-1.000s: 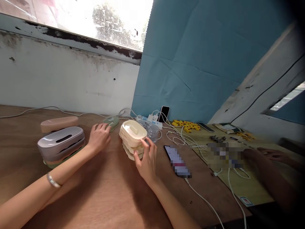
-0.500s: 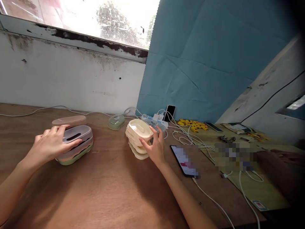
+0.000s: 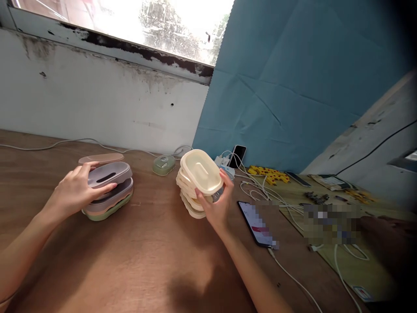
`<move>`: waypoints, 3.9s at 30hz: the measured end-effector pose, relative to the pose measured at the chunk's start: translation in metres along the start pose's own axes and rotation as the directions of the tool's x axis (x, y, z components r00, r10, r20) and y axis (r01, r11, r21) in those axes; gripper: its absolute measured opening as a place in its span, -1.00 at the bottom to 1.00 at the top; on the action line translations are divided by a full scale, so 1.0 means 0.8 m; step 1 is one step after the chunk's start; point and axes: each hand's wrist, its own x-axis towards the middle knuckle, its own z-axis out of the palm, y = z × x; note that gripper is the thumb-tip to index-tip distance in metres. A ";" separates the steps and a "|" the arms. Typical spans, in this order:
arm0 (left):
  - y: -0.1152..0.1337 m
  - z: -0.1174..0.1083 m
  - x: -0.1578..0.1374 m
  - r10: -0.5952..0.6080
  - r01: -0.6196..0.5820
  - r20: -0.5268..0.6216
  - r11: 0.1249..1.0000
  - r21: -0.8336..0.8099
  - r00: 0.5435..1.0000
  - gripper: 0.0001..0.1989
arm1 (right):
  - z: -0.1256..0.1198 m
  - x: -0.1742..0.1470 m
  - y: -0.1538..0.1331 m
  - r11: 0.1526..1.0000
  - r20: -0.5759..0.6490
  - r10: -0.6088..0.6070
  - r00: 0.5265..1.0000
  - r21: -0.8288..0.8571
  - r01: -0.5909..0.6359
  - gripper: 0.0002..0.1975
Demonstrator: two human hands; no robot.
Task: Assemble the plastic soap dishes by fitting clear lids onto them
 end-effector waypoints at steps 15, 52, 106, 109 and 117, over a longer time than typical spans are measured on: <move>0.039 0.071 -0.047 0.692 -0.584 0.121 0.679 -0.445 0.712 -0.43 | 0.016 -0.087 -0.003 0.906 0.795 -0.028 0.605 0.276 -0.322 -0.11; 0.036 0.110 -0.063 0.762 -0.576 0.285 0.632 -0.518 0.581 -0.30 | 0.016 -0.086 0.001 0.938 0.862 -0.191 0.469 0.302 -0.172 -0.03; 0.031 0.131 -0.069 0.617 0.106 0.376 0.427 -0.898 0.691 0.09 | 0.001 -0.087 -0.017 0.958 0.799 -0.014 0.601 0.184 -0.222 -0.18; 0.033 0.128 -0.070 0.618 0.127 0.391 0.427 -0.895 0.682 0.10 | 0.005 -0.090 -0.020 0.951 0.800 -0.016 0.600 0.197 -0.238 -0.21; 0.033 0.126 -0.072 0.601 0.090 0.400 0.479 -0.873 0.691 0.01 | 0.006 -0.090 -0.025 0.952 0.802 -0.031 0.596 0.206 -0.228 -0.32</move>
